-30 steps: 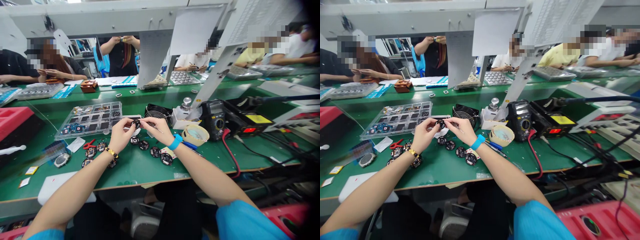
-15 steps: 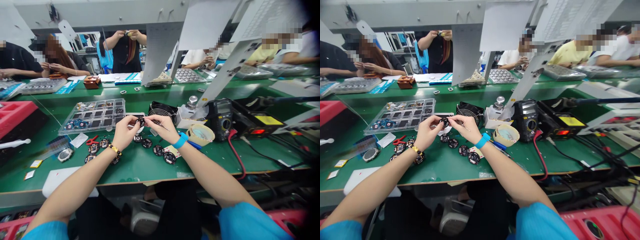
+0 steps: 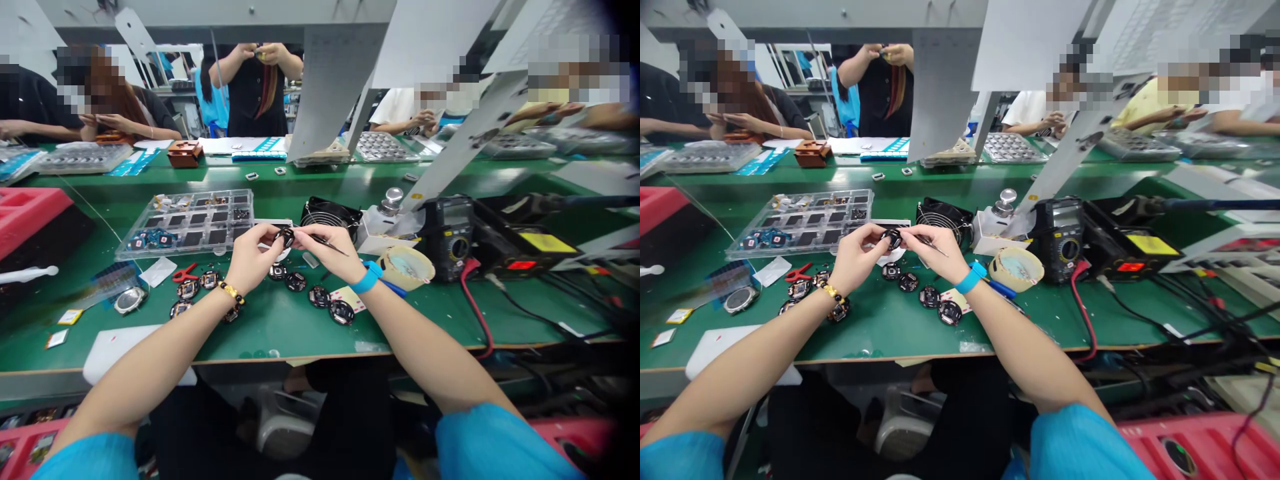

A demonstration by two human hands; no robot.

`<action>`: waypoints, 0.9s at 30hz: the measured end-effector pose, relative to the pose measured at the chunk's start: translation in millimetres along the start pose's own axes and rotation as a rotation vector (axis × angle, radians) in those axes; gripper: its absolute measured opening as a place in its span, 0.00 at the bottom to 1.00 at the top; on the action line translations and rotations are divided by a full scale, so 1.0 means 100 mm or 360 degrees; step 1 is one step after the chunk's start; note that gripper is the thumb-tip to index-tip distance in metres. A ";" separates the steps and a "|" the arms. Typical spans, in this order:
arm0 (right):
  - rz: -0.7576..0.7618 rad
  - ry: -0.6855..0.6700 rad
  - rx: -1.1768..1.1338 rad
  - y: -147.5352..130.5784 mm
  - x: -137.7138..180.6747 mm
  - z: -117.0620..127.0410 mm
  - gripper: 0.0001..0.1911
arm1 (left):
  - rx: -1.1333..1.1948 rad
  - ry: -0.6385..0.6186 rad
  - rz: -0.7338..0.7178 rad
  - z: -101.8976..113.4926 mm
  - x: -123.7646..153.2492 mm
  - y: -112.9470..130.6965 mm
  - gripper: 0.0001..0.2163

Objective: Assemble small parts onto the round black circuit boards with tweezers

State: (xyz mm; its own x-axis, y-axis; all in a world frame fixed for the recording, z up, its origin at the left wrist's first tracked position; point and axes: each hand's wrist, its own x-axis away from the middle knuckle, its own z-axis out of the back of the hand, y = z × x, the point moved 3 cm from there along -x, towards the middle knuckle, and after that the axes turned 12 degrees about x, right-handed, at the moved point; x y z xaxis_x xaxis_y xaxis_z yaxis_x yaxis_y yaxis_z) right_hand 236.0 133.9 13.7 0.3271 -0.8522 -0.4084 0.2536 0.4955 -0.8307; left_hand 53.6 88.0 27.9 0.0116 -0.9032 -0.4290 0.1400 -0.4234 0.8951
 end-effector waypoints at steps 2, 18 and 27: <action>-0.0005 0.0000 -0.0009 -0.01 0.00 0.00 0.17 | 0.0008 0.0001 0.0000 0.00 0.00 0.00 0.05; -0.0020 0.0029 -0.0042 -0.02 0.01 -0.02 0.19 | -0.0008 -0.0001 -0.0030 -0.01 0.02 -0.05 0.05; -0.0038 0.0175 0.0057 0.04 0.05 -0.09 0.18 | 0.0028 0.0051 -0.0045 -0.04 0.04 -0.06 0.05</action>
State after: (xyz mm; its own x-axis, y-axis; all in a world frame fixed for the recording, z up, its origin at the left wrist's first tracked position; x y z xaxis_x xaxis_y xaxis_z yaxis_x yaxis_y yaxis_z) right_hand 230.2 130.2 5.1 0.2194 -0.8761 -0.4293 0.2931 0.4789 -0.8275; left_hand 57.2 86.9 20.1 0.0394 -0.8883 -0.4575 0.1233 -0.4501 0.8844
